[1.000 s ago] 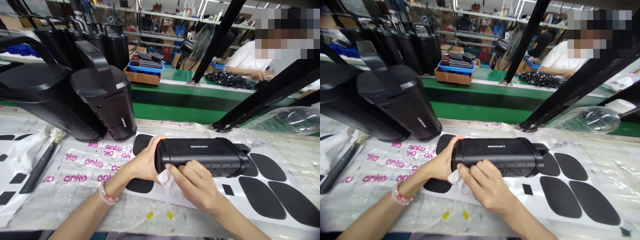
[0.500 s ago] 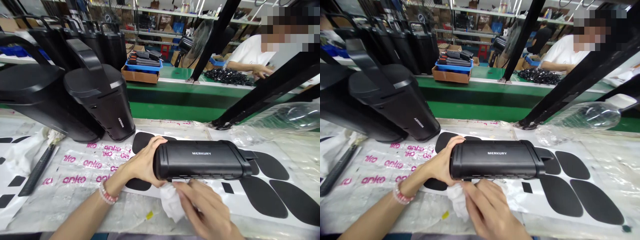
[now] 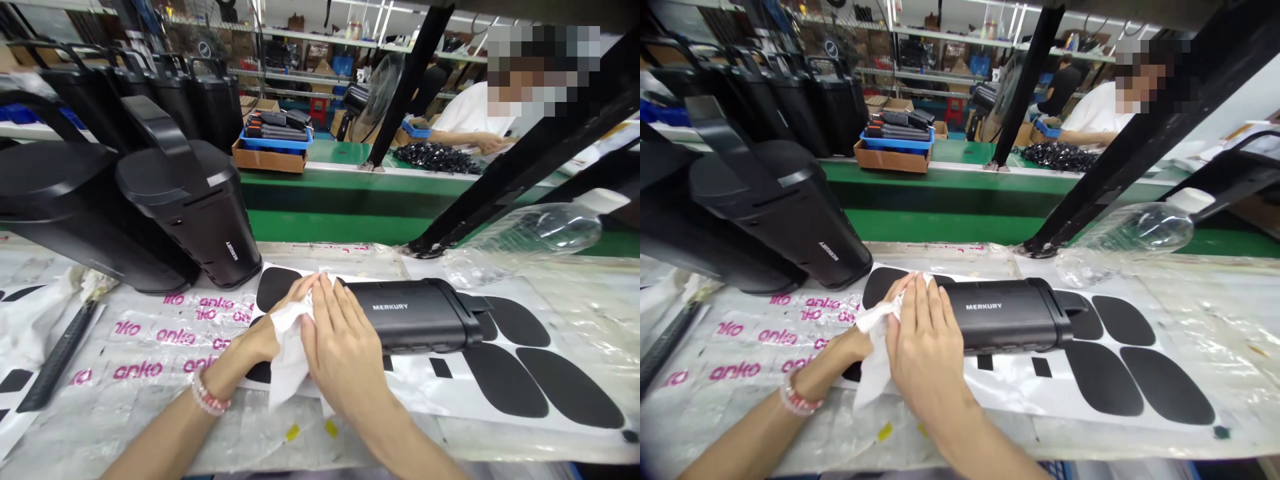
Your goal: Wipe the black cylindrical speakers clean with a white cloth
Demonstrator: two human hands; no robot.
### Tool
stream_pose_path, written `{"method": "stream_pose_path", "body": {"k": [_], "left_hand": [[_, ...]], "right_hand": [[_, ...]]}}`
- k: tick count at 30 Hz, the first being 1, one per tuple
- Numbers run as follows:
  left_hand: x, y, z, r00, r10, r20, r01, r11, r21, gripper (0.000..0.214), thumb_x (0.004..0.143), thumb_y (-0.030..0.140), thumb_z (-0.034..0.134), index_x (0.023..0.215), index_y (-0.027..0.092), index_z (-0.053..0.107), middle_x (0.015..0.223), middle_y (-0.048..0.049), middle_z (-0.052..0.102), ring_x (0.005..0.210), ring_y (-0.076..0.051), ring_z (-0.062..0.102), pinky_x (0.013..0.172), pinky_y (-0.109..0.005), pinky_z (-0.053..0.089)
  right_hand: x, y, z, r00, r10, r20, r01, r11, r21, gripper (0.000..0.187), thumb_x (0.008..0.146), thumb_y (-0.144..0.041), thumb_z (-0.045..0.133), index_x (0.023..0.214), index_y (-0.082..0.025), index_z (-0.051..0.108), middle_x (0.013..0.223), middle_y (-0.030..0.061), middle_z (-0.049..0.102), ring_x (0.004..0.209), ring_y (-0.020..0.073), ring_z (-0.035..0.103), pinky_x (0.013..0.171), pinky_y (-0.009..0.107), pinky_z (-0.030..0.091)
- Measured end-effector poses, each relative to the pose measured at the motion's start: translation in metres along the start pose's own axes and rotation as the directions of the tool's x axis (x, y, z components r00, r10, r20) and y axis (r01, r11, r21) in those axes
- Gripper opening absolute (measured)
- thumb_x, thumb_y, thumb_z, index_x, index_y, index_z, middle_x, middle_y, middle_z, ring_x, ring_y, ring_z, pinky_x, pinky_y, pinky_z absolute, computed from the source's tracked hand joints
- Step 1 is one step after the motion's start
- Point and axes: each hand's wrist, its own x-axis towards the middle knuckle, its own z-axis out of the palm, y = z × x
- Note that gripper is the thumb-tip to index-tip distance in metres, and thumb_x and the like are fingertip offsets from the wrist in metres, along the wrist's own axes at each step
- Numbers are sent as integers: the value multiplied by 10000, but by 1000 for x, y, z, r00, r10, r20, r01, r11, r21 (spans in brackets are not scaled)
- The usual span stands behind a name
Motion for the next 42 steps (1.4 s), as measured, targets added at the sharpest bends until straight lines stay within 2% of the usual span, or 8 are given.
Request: {"method": "stream_pose_path", "body": {"k": [6,9,13,20,27,33,38,42], "left_hand": [[4,6,-2,998,58,28,-61,994,92,1327,500,289,826,1487,236,-59,1447,-171,276,1356,-360,326,1118,-541,316],[6,12,0,999,43,4,-44,988,151,1388,452,363,855,1484,219,-61,1445,-183,262,1352,-377,317,1115,-541,314],[7,15,-1,1000,-20,21,16,988,151,1422,473,403,859,1481,225,-129,1505,-199,197,1387,-393,274,1123,-555,293],[5,9,-7,999,-21,47,16,996,89,1418,488,425,875,1488,223,-109,1549,-202,148,1420,-370,237,1139,-539,277],[9,14,-4,993,100,65,-115,948,296,1021,571,341,773,1451,216,271,1476,-126,355,1343,-388,360,1147,-520,293],[6,15,-12,998,-37,57,25,981,194,1129,628,370,773,1473,212,40,1498,-179,293,1364,-344,360,1122,-485,345],[5,21,-8,999,-31,23,24,966,258,1181,527,355,826,1441,216,92,1465,-164,316,1342,-344,381,1121,-471,347],[5,24,-3,998,-55,-7,55,967,249,1183,524,361,824,1437,224,83,1465,-162,304,1338,-345,379,1113,-479,352]], "right_hand": [[-54,26,-38,939,-341,47,315,907,278,359,928,-124,376,1236,-66,550,1258,133,608,1171,239,568,962,340,497],[-63,46,-63,982,13,189,-89,913,398,265,977,-200,324,1006,-170,586,811,26,708,638,121,655,570,185,521],[-43,61,-81,806,590,51,-580,769,269,207,933,-370,510,791,-219,519,536,-46,539,429,114,492,382,193,375],[-15,41,-30,987,-162,20,146,932,330,321,873,-88,436,1150,-145,589,1085,119,631,1108,272,551,978,469,456],[10,17,-2,995,6,101,-22,987,159,369,925,-191,418,1206,-44,609,1232,174,591,1156,307,531,1040,484,430],[-24,17,-46,970,-208,124,116,849,516,277,919,-191,459,1083,-90,658,1120,107,662,1175,223,532,1016,305,462],[-64,66,-82,928,50,370,-327,589,739,228,931,-277,446,1047,-240,639,1057,58,671,1077,208,600,862,292,534],[-90,90,-87,747,441,498,-656,361,663,264,933,-435,429,881,-229,587,788,18,610,735,175,618,644,230,516]]}}
